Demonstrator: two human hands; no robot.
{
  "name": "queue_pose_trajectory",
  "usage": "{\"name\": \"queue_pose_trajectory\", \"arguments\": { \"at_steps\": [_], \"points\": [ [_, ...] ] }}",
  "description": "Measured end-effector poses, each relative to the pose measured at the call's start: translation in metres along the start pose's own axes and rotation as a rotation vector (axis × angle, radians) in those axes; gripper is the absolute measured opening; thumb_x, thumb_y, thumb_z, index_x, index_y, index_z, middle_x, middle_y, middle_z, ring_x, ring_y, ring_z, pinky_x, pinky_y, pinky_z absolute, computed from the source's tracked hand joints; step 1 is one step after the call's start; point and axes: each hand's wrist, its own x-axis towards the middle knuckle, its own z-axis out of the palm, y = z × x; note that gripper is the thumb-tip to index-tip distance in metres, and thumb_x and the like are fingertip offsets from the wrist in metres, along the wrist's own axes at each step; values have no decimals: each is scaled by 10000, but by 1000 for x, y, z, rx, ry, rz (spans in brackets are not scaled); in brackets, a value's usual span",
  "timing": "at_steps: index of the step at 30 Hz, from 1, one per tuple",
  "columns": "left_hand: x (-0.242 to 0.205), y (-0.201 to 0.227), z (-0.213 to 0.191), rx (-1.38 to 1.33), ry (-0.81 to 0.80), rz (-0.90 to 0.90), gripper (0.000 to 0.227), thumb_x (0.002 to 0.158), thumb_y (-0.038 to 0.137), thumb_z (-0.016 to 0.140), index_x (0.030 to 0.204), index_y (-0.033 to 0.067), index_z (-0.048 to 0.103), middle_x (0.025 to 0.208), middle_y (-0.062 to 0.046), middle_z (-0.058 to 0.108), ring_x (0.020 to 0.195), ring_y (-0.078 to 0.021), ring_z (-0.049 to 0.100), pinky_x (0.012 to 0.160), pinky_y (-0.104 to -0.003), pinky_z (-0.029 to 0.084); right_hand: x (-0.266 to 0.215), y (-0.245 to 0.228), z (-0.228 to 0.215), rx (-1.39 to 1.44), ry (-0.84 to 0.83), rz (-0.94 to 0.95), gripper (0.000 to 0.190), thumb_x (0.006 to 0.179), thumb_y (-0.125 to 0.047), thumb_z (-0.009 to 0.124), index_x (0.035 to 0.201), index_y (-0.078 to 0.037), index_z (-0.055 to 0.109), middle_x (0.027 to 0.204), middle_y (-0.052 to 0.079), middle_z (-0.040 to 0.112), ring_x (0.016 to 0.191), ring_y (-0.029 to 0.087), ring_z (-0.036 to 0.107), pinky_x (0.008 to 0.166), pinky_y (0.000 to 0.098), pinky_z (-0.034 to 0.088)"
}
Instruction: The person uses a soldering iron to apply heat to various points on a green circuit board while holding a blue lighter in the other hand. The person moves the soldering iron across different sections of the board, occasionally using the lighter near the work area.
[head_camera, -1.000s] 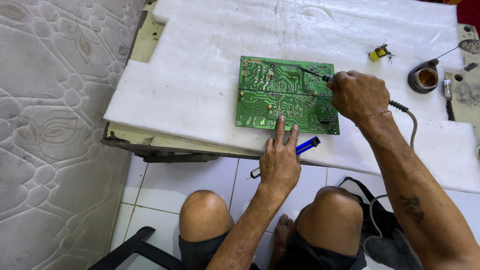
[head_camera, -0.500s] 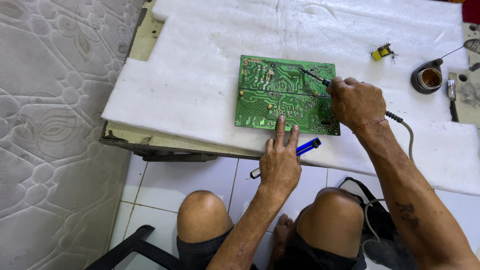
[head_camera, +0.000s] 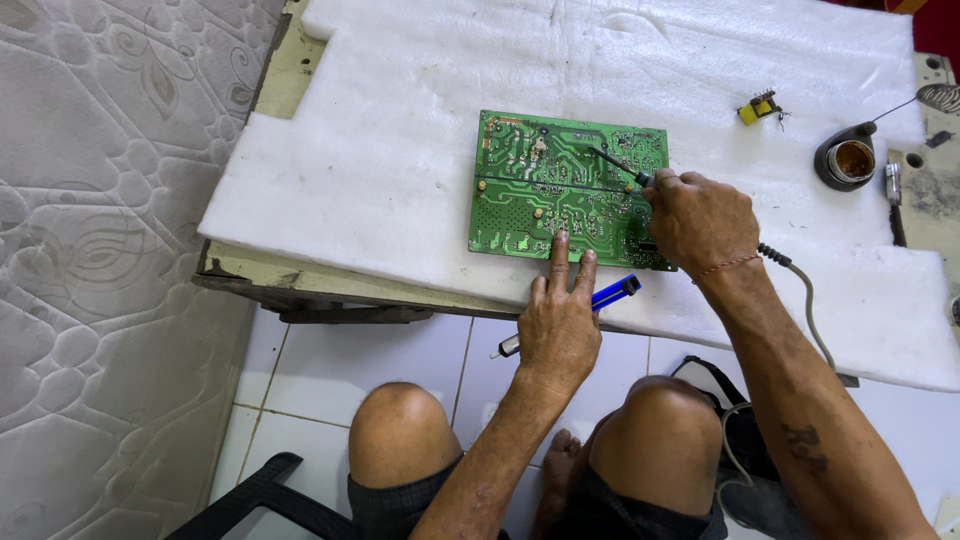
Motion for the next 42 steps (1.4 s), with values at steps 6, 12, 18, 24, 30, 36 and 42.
{"name": "queue_pose_trajectory", "arguments": {
  "at_steps": [6, 12, 18, 24, 30, 36, 42],
  "points": [
    [1, -2, 2, -1, -7, 2, 656, 824, 86, 677, 1441, 114, 457, 1615, -160, 154, 1061, -361, 523, 739, -525, 606, 13, 13, 23, 52, -68, 114, 363, 1032, -372, 464, 1103, -106, 701, 892, 185, 715, 783, 431, 710, 680, 542, 565],
    [0, 0, -3, -8, -7, -2, 651, 828, 88, 672, 1442, 114, 457, 1615, -160, 161, 1056, -361, 525, 739, -524, 605, 21, -3, -9, 48, -170, 107, 368, 1029, -303, 465, 1070, -45, 724, 870, 227, 718, 841, 447, 713, 741, 544, 559],
    [2, -2, 0, -10, -6, 2, 642, 832, 95, 671, 1439, 108, 461, 1612, -166, 159, 1060, -365, 519, 733, -529, 604, 27, 1, 1, 114, -250, 153, 420, 1021, -347, 435, 1050, -41, 721, 869, 274, 707, 875, 495, 692, 759, 590, 537],
    [3, -4, 3, -12, -14, 6, 647, 829, 99, 671, 1440, 111, 458, 1614, -157, 161, 1064, -366, 517, 739, -537, 602, 29, -2, -3, 230, -304, 253, 391, 997, -321, 463, 1113, -72, 742, 948, 291, 710, 962, 513, 665, 820, 589, 526],
    [3, -6, 3, -21, -16, 8, 641, 828, 91, 665, 1437, 113, 466, 1613, -157, 168, 1054, -364, 523, 728, -530, 603, 43, -1, -9, 227, -392, 307, 386, 968, -359, 469, 1126, -147, 751, 1035, 263, 717, 1050, 491, 644, 886, 580, 510],
    [2, -4, 0, -29, -10, 15, 638, 830, 75, 657, 1437, 111, 465, 1611, -162, 173, 1057, -364, 526, 725, -525, 605, 44, -6, -11, 180, -384, 272, 395, 981, -333, 460, 1129, -112, 752, 962, 265, 726, 968, 472, 681, 859, 570, 534],
    [4, -9, 5, -35, -10, 19, 633, 832, 65, 647, 1437, 113, 466, 1610, -161, 178, 1056, -366, 531, 719, -527, 608, 26, -19, -20, 4, -294, 121, 382, 997, -298, 488, 1090, -19, 732, 862, 256, 725, 863, 440, 719, 770, 553, 566]
  ]
}}
